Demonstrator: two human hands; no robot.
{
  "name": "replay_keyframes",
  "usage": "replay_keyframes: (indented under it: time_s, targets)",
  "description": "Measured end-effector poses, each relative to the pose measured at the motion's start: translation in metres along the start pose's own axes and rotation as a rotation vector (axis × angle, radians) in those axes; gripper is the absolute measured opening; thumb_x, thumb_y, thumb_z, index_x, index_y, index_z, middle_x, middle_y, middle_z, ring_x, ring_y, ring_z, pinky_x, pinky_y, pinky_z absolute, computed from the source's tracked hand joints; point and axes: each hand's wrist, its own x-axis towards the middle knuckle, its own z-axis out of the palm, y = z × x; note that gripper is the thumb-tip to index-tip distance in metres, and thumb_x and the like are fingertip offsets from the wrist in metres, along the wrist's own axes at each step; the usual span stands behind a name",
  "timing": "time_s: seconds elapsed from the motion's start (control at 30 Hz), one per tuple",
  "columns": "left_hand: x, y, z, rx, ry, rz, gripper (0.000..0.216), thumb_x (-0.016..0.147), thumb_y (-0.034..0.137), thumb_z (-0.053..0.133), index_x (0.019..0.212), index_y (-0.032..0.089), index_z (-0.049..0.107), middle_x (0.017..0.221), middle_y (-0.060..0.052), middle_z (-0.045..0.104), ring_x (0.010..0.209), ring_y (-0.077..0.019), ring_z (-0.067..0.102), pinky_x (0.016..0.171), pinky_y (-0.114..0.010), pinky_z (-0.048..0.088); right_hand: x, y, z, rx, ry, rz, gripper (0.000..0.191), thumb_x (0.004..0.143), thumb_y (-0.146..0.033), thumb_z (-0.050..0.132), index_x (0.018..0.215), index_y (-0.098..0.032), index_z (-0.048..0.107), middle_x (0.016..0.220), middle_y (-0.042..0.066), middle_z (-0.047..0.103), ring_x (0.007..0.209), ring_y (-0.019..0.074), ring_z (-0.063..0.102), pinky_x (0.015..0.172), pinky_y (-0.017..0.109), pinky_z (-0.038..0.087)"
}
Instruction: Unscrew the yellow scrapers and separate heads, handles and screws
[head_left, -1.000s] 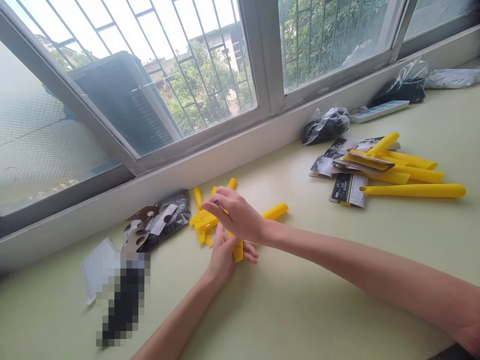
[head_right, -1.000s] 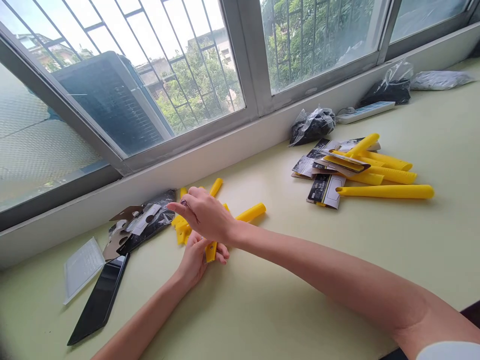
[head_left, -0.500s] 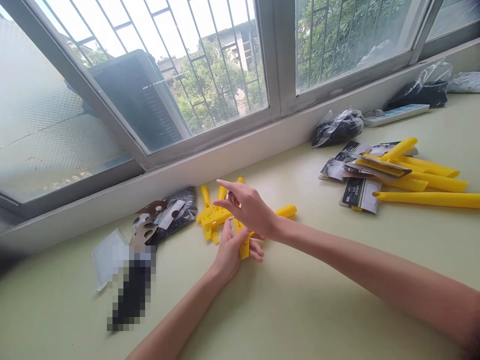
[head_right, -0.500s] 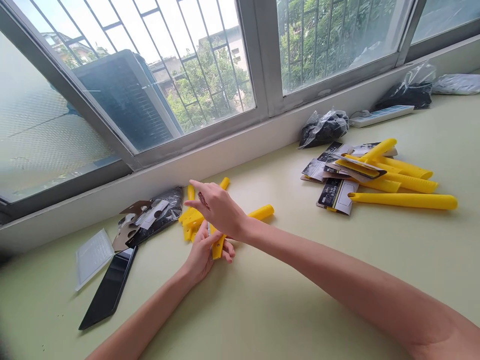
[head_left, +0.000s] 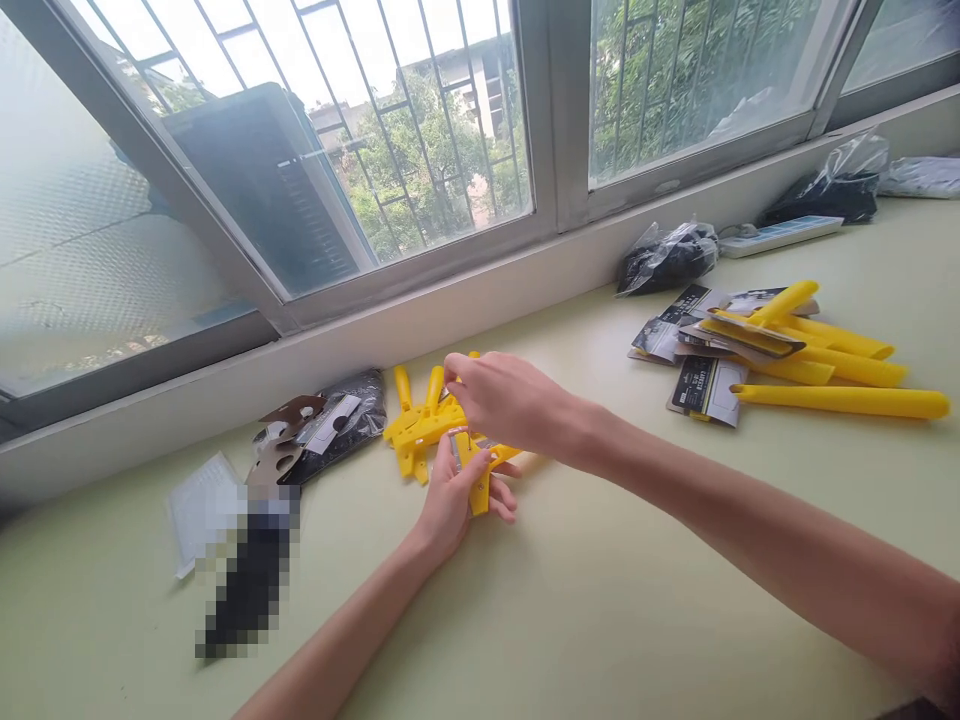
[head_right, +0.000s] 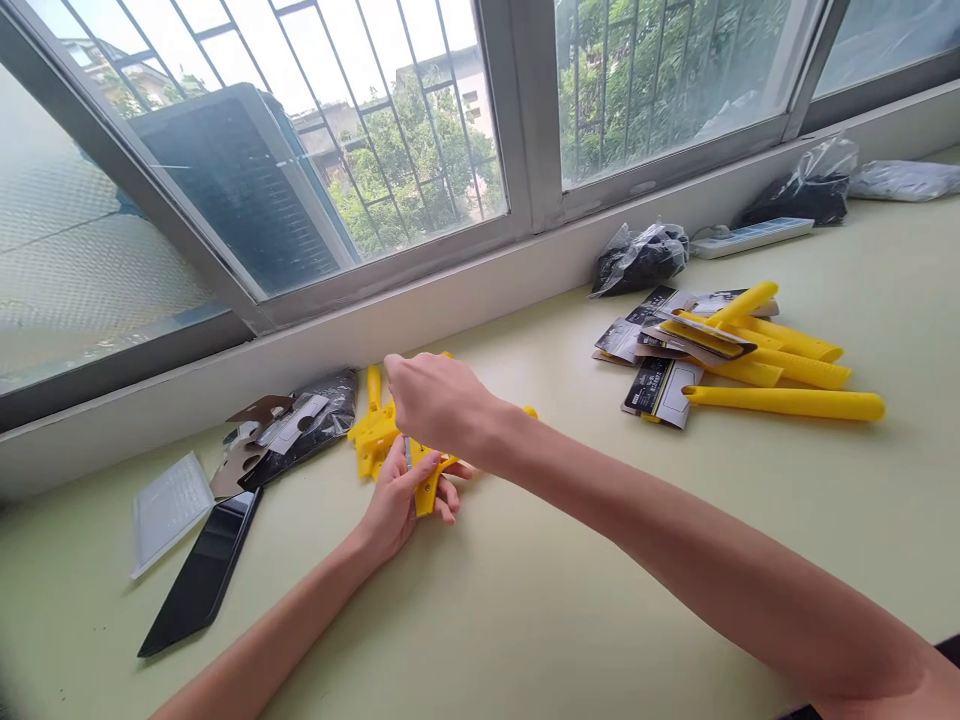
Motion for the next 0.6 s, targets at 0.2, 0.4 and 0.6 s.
replay_keyframes:
  time_s: [0.2, 0.4, 0.6]
  targets:
    - [-0.001, -0.001, 0.000, 0.017, -0.010, 0.015, 0.045, 0.093, 0.037, 0.065, 0.122, 0.022, 0.034, 0.092, -0.010, 0.074, 0.057, -0.0182, 0.069, 0.049, -0.031, 0.058, -0.002, -0.005, 0.006, -0.044, 0.096, -0.146, 0.010, 0.091, -0.008, 0.052, 0.091, -0.015, 0.058, 0.075, 0.007, 0.065, 0.060, 0.0170, 0.052, 0.055, 0.029, 0.029]
    - [0.000, -0.004, -0.002, 0.029, -0.009, 0.025, 0.045, 0.092, 0.040, 0.067, 0.121, 0.021, 0.038, 0.079, -0.006, 0.072, 0.056, -0.0190, 0.069, 0.048, -0.030, 0.057, -0.003, -0.015, 0.006, -0.154, 0.079, -0.216, 0.017, 0.101, -0.018, 0.052, 0.087, -0.014, 0.061, 0.073, 0.008, 0.064, 0.062, 0.0172, 0.056, 0.057, 0.030, 0.028]
    - [0.001, -0.007, -0.006, 0.022, 0.006, -0.001, 0.051, 0.085, 0.041, 0.072, 0.119, 0.019, 0.042, 0.070, -0.002, 0.069, 0.055, -0.0205, 0.069, 0.048, -0.031, 0.057, -0.012, -0.028, -0.015, -0.175, -0.175, 0.098, 0.015, 0.088, -0.006, 0.054, 0.098, -0.015, 0.059, 0.084, 0.008, 0.064, 0.077, 0.0210, 0.061, 0.059, 0.028, 0.032]
